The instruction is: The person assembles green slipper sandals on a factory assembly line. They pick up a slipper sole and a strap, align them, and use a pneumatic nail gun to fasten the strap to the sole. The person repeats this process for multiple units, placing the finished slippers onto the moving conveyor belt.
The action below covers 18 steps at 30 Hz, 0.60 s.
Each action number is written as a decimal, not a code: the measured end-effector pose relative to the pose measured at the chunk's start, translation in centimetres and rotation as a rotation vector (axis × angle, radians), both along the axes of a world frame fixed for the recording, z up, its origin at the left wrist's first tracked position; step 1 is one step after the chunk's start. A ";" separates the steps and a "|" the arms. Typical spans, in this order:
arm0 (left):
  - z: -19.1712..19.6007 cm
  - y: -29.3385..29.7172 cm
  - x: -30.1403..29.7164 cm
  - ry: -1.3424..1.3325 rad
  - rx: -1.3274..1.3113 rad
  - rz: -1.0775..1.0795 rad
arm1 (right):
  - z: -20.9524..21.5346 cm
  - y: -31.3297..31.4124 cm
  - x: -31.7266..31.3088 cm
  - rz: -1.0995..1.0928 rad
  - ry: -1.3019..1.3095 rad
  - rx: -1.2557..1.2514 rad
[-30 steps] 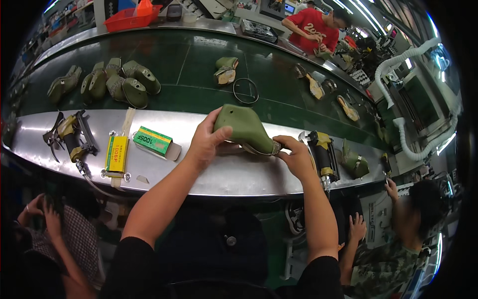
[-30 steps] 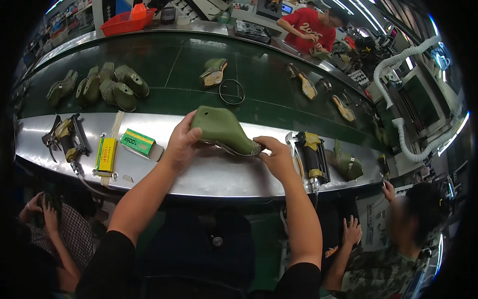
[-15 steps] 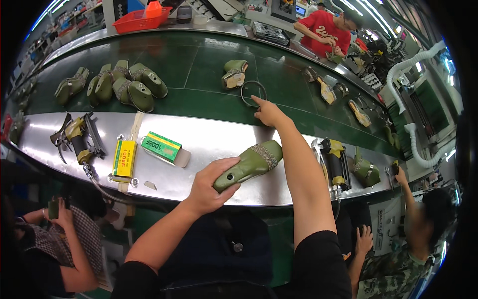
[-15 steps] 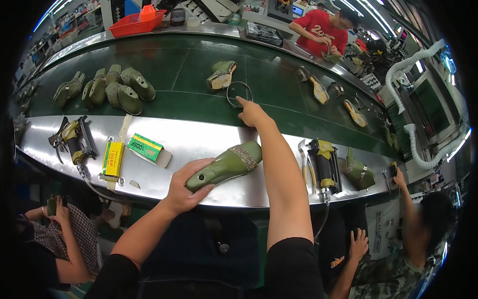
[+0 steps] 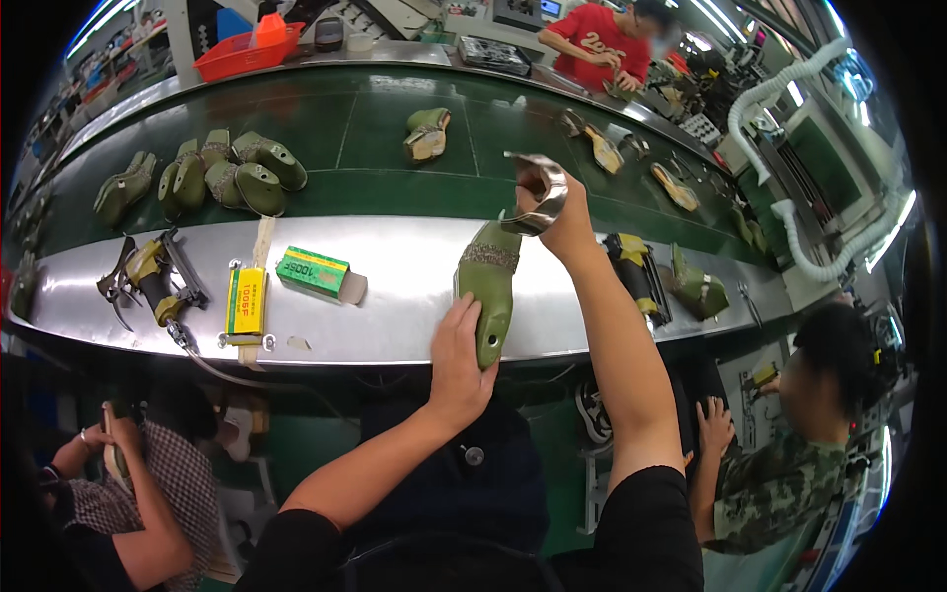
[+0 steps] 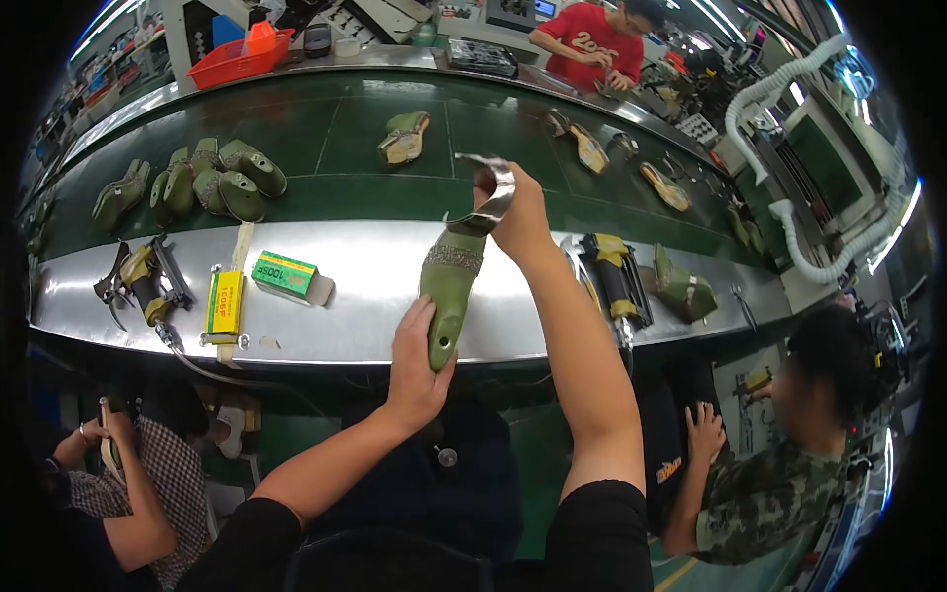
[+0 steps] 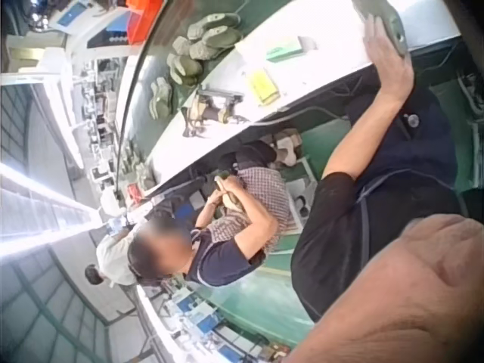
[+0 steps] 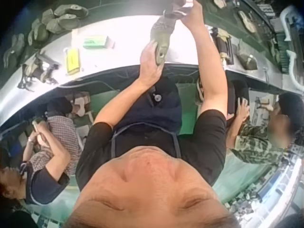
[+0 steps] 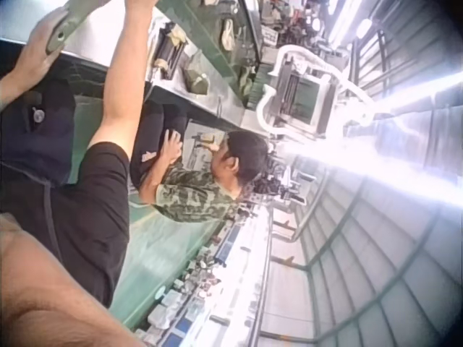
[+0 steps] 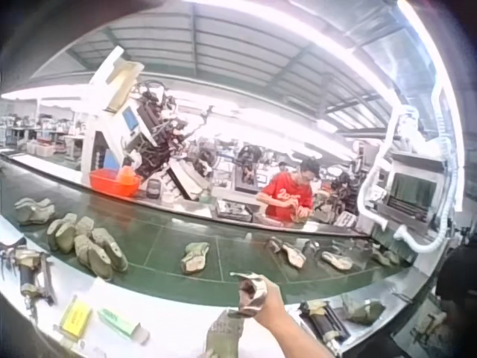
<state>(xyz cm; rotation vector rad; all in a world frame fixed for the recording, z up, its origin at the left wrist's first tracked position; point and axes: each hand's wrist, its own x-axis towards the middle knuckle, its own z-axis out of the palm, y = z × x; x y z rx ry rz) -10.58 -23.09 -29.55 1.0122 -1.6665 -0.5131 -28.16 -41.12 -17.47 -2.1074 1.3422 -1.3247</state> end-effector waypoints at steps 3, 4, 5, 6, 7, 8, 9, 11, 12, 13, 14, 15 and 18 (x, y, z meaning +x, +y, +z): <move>0.2 0.4 0.0 0.003 0.130 -0.065 | 3.1 4.9 1.1 -0.067 0.412 -0.358; 0.1 0.2 0.9 0.089 0.198 -0.146 | 3.8 6.5 2.0 -0.210 0.624 -0.322; 0.9 -0.1 2.2 0.168 0.271 -0.221 | 4.1 7.9 2.4 -0.199 0.673 -0.294; 1.9 0.2 3.8 0.247 0.508 -0.259 | 4.4 9.3 2.8 -0.184 0.722 -0.267; 0.9 -0.4 4.7 0.515 0.576 -0.303 | 4.9 10.5 3.4 -0.166 0.773 -0.247; 2.3 -0.3 5.4 0.618 0.561 -0.346 | 4.8 11.8 3.6 -0.207 0.854 -0.206; 4.0 0.1 6.1 0.723 0.546 -0.386 | 4.9 13.1 4.0 -0.227 0.877 -0.167; 6.4 1.3 6.5 0.727 0.539 -0.389 | 5.0 15.2 5.6 -0.248 0.917 -0.108; 7.4 1.7 6.7 0.729 0.580 -0.424 | 4.9 16.0 6.0 -0.199 0.896 -0.119; 8.3 2.1 6.9 0.731 0.618 -0.457 | 5.0 16.6 6.5 -0.155 0.849 -0.129; 9.1 2.5 6.8 0.769 0.673 -0.427 | 5.1 17.2 7.0 -0.111 0.800 -0.138; 8.6 2.8 6.9 0.921 0.694 -0.464 | 5.1 17.7 7.4 -0.068 0.751 -0.146; 7.9 3.7 7.2 1.295 0.725 -0.499 | 4.9 19.7 8.1 -0.066 0.295 -0.036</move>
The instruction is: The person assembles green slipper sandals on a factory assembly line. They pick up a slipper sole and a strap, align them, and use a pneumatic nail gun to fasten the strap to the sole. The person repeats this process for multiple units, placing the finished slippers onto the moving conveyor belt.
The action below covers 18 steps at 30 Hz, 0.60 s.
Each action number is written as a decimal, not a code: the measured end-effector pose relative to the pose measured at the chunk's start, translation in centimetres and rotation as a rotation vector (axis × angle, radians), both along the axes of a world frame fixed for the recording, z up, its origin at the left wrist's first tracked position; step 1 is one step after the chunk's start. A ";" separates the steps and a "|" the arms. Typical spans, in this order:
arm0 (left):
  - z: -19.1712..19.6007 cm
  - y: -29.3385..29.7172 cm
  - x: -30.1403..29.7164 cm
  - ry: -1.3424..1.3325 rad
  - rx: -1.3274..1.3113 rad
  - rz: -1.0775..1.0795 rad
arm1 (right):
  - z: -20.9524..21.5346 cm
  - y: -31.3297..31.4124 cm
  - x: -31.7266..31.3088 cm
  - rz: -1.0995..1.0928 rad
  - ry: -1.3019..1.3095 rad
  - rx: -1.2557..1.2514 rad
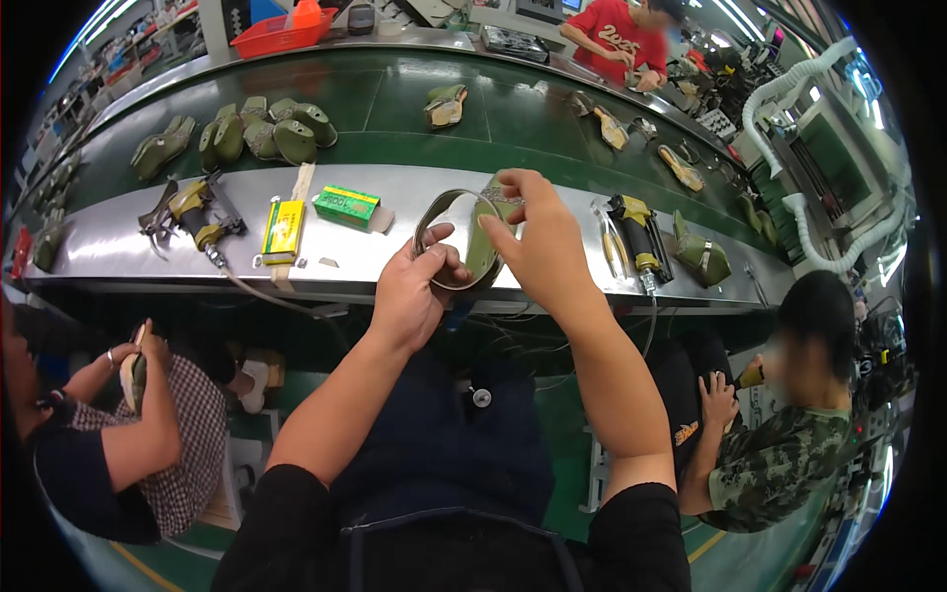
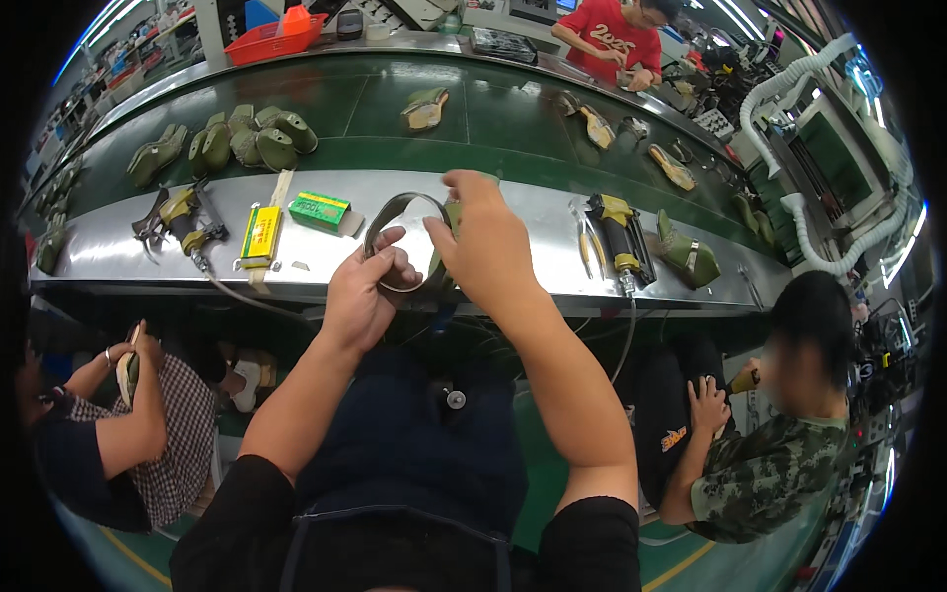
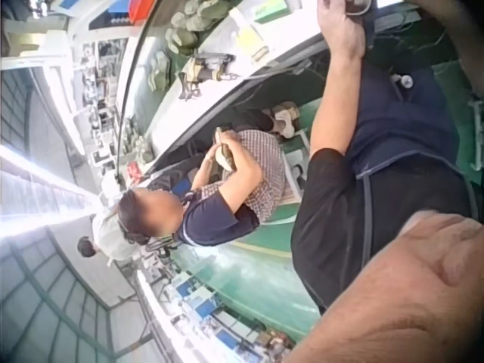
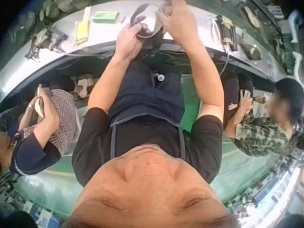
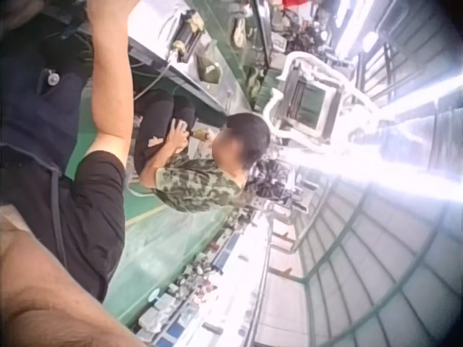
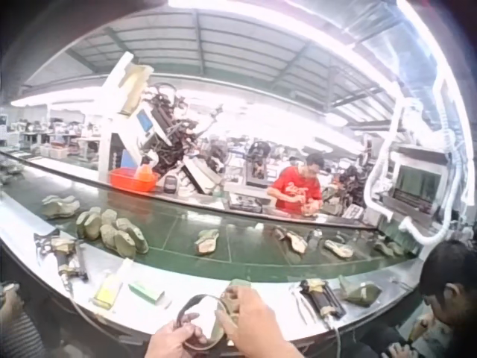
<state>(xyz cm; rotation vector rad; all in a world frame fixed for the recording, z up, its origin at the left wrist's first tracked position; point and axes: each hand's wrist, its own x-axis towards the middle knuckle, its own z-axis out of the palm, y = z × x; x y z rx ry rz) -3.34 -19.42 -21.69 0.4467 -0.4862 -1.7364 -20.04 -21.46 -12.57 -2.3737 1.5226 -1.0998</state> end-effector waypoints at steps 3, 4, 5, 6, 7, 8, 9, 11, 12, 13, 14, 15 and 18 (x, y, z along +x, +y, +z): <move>-0.6 1.2 -0.5 0.059 0.007 0.053 | -1.3 1.4 -0.6 0.034 -0.297 0.358; -0.6 1.5 -0.8 0.097 0.004 0.034 | -1.5 1.9 -1.1 0.043 -0.365 0.505; -0.6 1.8 -1.0 0.105 0.003 0.023 | -1.4 2.1 -1.3 0.042 -0.414 0.521; -0.4 2.1 -1.2 0.113 0.002 0.010 | -1.3 2.3 -1.5 0.041 -0.463 0.537; -0.3 2.5 -1.4 0.116 0.004 -0.002 | -1.3 2.5 -1.7 0.040 -0.516 0.555; -0.1 2.9 -1.5 0.096 0.007 -0.008 | -1.3 2.7 -1.9 0.046 -0.550 0.549; 0.2 3.3 -1.6 0.076 0.010 -0.015 | -1.1 2.7 -2.1 0.052 -0.583 0.543; 0.6 4.0 -1.9 0.039 0.012 -0.041 | -1.2 2.7 -2.8 0.075 -0.640 0.552; 0.7 4.2 -1.8 0.017 0.011 -0.058 | -1.5 2.5 -3.4 0.096 -0.668 0.571; 0.7 4.5 -1.7 -0.007 0.010 -0.067 | -1.8 2.2 -3.8 0.125 -0.696 0.591; 0.6 4.7 -1.8 -0.032 -0.026 -0.061 | -1.9 1.9 -4.2 0.157 -0.731 0.610; 0.5 4.9 -1.9 -0.058 -0.062 -0.054 | -2.1 1.7 -4.6 0.191 -0.766 0.629; -0.2 5.3 -2.4 -0.199 -0.190 -0.043 | -1.9 1.6 -5.5 0.256 -0.894 0.691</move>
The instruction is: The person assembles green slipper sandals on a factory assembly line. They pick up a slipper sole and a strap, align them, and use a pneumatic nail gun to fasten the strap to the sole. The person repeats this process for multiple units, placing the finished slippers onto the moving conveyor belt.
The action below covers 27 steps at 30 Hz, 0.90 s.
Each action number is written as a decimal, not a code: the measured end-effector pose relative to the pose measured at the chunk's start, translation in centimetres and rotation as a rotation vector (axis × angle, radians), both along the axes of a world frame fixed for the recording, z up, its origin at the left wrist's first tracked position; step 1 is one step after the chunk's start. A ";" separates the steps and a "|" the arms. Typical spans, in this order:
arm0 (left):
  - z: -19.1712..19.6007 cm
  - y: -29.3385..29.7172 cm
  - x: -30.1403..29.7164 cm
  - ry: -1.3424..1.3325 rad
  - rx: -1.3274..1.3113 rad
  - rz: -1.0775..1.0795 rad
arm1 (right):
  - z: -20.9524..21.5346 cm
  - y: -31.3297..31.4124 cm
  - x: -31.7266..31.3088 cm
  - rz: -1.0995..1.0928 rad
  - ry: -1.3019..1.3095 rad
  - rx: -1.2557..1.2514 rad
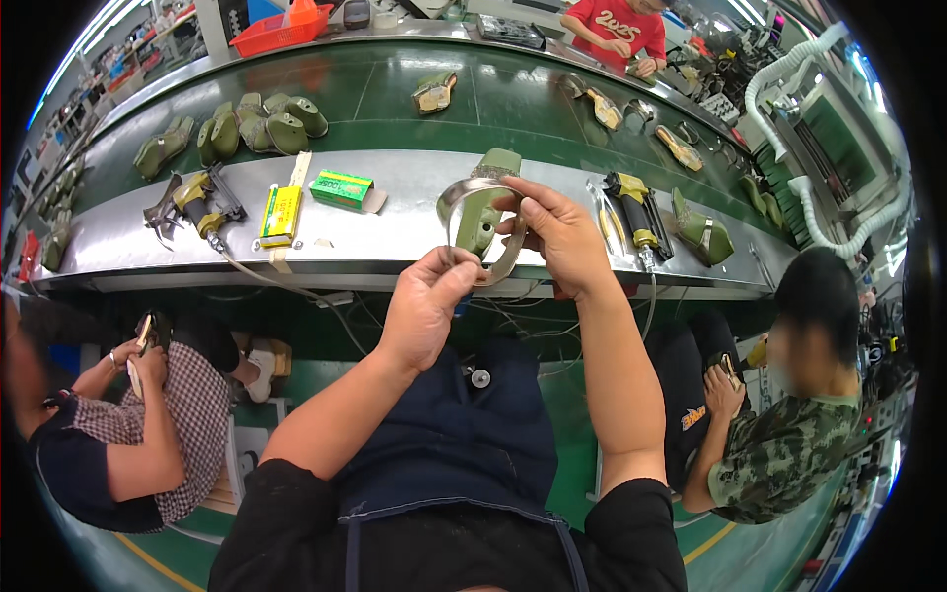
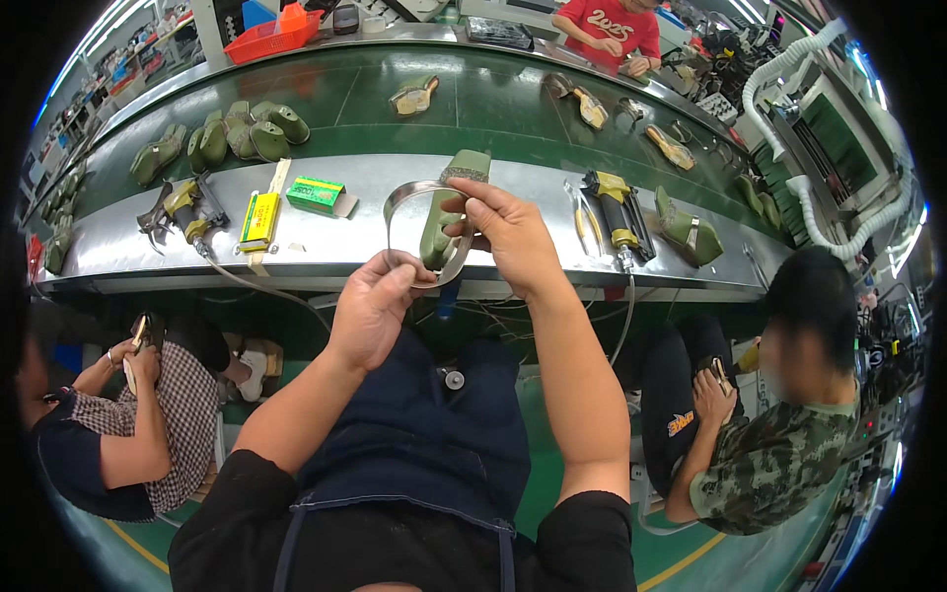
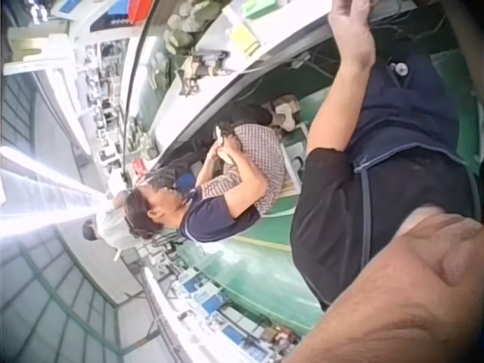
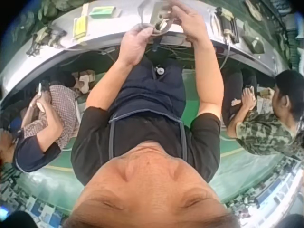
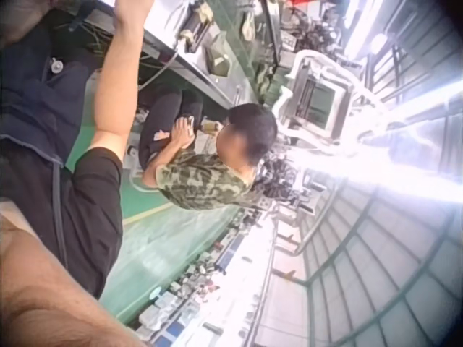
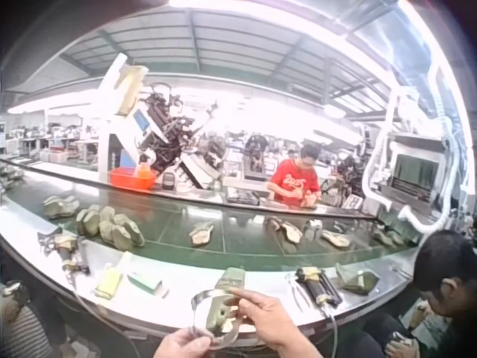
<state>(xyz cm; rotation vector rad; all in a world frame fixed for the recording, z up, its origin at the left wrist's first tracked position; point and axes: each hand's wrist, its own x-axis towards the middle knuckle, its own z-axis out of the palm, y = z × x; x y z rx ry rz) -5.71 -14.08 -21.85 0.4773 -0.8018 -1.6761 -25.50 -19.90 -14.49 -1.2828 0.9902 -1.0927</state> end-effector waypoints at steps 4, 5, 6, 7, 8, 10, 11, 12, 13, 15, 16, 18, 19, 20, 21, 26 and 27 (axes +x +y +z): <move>-0.1 0.5 -0.8 -0.161 -0.027 -0.003 | -0.3 -0.3 -1.1 0.017 -0.115 0.045; -0.2 0.5 -1.0 -0.186 -0.014 -0.002 | -0.4 -0.5 -1.1 0.011 -0.127 0.054; -0.2 0.4 -1.2 -0.175 0.059 0.019 | -0.6 -0.7 -1.0 0.005 -0.024 0.027; 0.0 0.1 -1.2 -0.132 0.081 0.036 | -0.8 -1.0 -1.2 -0.009 0.080 0.000; 0.2 -0.6 -0.9 -0.175 0.120 0.046 | -1.0 -1.3 -1.3 -0.022 0.183 -0.028; -0.4 -3.0 -0.5 -0.344 0.175 0.123 | -2.6 -2.6 -1.1 -0.057 0.348 -0.128; 0.5 -3.6 -0.2 -0.434 0.181 0.165 | -3.4 -3.4 -0.8 -0.071 0.425 -0.181; -0.3 -4.7 -0.2 -0.555 0.102 0.258 | -3.9 -4.1 -0.6 -0.114 0.511 -0.181; -1.3 -6.0 -0.1 -0.675 0.020 0.357 | -4.4 -4.9 -0.2 -0.150 0.554 -0.291; -2.7 -8.7 0.5 -0.895 -0.322 0.475 | -5.2 -6.1 0.1 -0.230 0.642 -0.510; -2.6 -9.6 0.5 -0.999 -0.494 0.526 | -5.1 -6.4 0.2 -0.258 0.709 -0.581; -2.5 -11.4 0.2 -1.003 -0.681 0.457 | -6.1 -6.6 0.0 -0.272 0.754 -0.603; -2.2 -12.3 -0.4 -0.990 -0.785 0.420 | -6.5 -6.8 -0.5 -0.290 0.786 -0.620; -1.9 -12.9 -0.9 -1.009 -0.885 0.327 | -6.9 -7.0 -1.0 -0.313 0.783 -0.622; -2.2 -13.4 -1.4 -1.033 -0.891 0.271 | -7.4 -7.0 -1.3 -0.338 0.781 -0.623; -3.9 -15.5 -1.6 -1.060 -0.858 0.123 | -8.7 -2.6 0.4 -0.507 0.816 -0.669; -4.1 -15.7 -1.8 -1.051 -0.840 0.105 | -8.8 -0.9 1.3 -0.497 0.798 -0.622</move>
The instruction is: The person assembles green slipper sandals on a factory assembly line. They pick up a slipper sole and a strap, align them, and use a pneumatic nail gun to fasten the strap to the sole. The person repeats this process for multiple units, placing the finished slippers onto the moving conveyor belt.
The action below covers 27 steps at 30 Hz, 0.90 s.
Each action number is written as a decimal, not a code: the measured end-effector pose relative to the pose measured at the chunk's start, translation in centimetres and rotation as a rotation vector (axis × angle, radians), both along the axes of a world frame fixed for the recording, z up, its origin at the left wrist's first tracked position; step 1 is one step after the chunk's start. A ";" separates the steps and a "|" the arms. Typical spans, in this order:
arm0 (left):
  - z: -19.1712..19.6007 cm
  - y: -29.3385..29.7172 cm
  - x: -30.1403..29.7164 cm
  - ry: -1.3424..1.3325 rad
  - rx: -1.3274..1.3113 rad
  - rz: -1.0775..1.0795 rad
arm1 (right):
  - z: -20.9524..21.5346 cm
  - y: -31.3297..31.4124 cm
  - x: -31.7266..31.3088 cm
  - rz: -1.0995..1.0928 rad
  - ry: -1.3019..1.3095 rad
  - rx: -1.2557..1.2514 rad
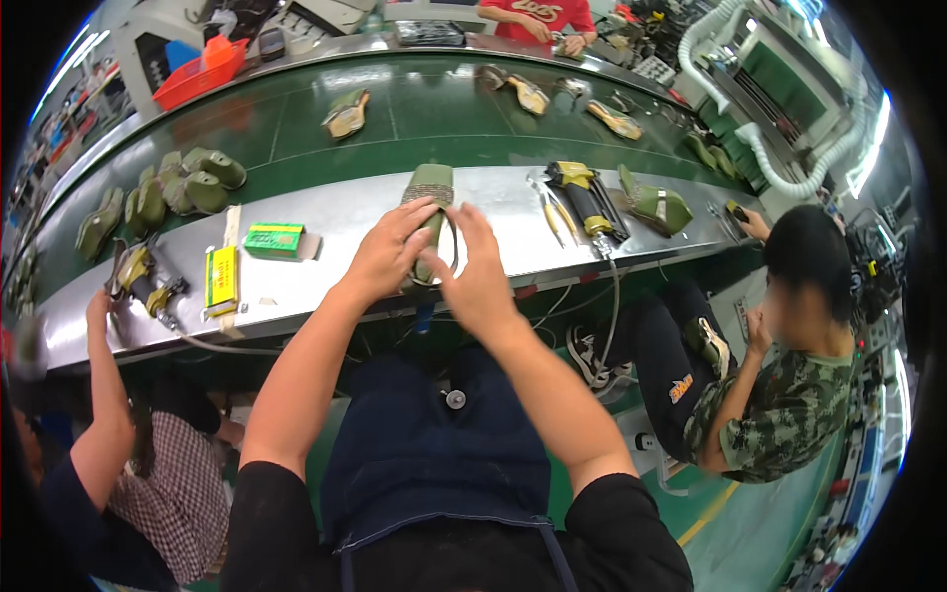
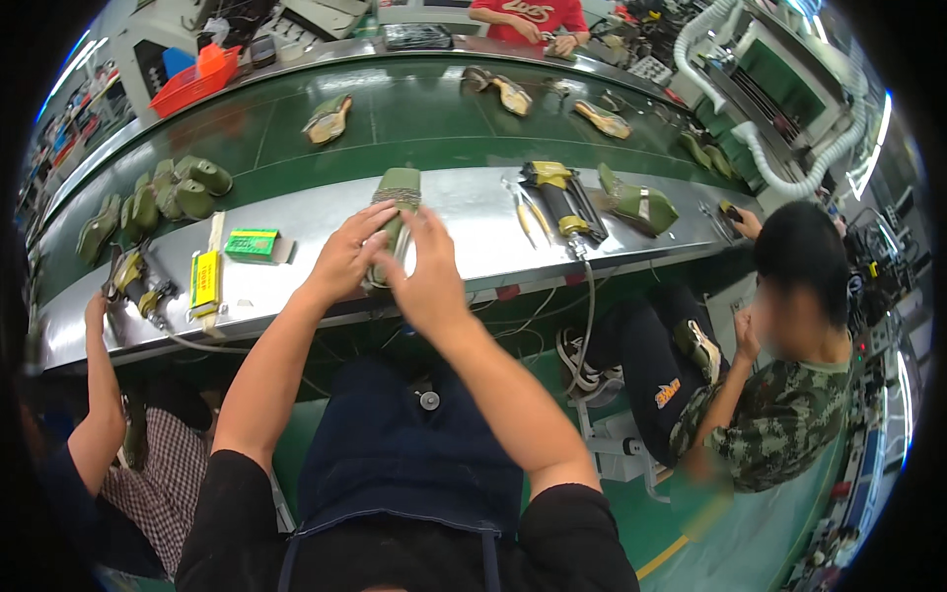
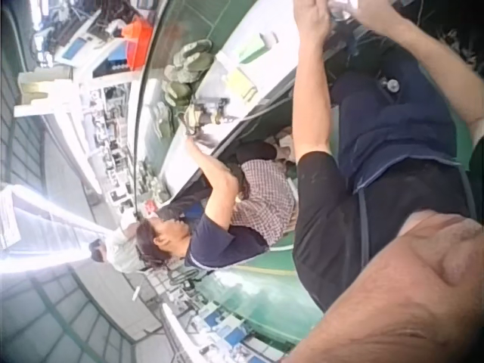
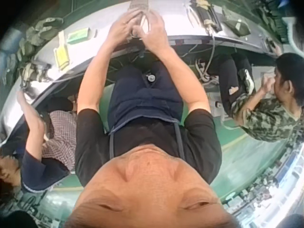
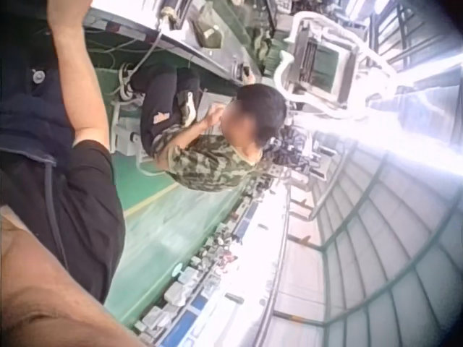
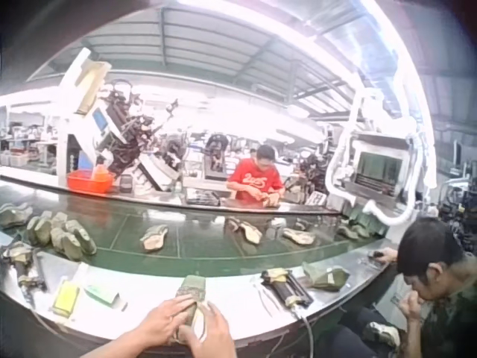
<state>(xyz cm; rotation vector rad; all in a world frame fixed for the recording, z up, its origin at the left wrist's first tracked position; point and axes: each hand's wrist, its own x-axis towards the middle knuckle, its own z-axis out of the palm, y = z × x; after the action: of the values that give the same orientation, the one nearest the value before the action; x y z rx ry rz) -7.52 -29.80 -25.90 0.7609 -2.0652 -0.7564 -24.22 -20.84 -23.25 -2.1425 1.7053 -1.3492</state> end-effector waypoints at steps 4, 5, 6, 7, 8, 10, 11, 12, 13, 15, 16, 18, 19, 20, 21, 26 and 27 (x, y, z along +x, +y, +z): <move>-1.1 -0.7 -0.9 0.237 0.208 -0.135 | -3.3 1.5 3.3 0.010 -0.157 0.069; -1.2 -0.8 -1.0 0.252 0.242 -0.160 | -4.6 1.2 3.6 0.026 -0.224 0.022; -1.4 -0.9 -1.1 0.280 0.273 -0.182 | -5.8 1.0 3.9 0.044 -0.291 -0.026; -1.4 -0.8 -1.0 0.311 0.305 -0.198 | -6.1 1.3 4.4 0.051 -0.281 -0.003; -1.5 -0.7 -0.8 0.343 0.338 -0.214 | -6.3 1.4 4.5 0.006 -0.245 -0.016; -2.2 -0.7 -0.9 0.341 0.333 -0.215 | -6.3 1.5 4.6 -0.078 -0.173 -0.041; -2.2 -0.6 -0.9 0.330 0.319 -0.207 | -6.1 1.0 4.6 -0.165 -0.191 -0.059; -2.1 -0.6 -1.0 0.320 0.305 -0.199 | -5.7 0.2 4.1 -0.102 -0.268 0.024; -1.8 -0.6 -0.7 0.353 0.335 -0.216 | -4.7 -0.5 3.7 -0.030 -0.346 0.107; -2.0 -1.1 -0.5 0.413 0.421 -0.246 | -3.6 -1.9 3.2 0.037 -0.435 0.261; -2.3 -1.4 -0.5 0.417 0.394 -0.246 | -4.2 -2.3 3.4 -0.015 -0.354 0.189; -1.6 -0.9 -0.4 0.217 0.232 -0.155 | -2.5 -1.6 2.4 -0.021 -0.488 0.386; -1.2 -0.3 -0.4 0.140 0.139 -0.139 | -1.9 -1.1 1.1 0.063 -0.600 0.393; -0.6 0.6 -0.4 0.065 0.044 -0.122 | -1.1 -0.4 -0.4 0.148 -0.708 0.397; 0.6 2.4 -0.5 -0.065 -0.066 -0.110 | 0.5 1.5 -2.3 0.217 -0.785 0.524; 3.7 12.1 0.5 -0.204 -0.205 -0.356 | 4.4 10.7 -7.2 0.451 -0.876 0.907; 2.6 14.4 0.6 -0.196 -0.095 -0.351 | 3.8 12.0 -7.1 0.431 -0.886 0.961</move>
<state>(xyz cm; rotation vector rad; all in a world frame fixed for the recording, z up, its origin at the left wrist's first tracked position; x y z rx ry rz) -6.95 -15.43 -23.35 0.4370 -2.4313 -0.7906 -31.30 -8.81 -19.42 -1.0228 1.0611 -0.8396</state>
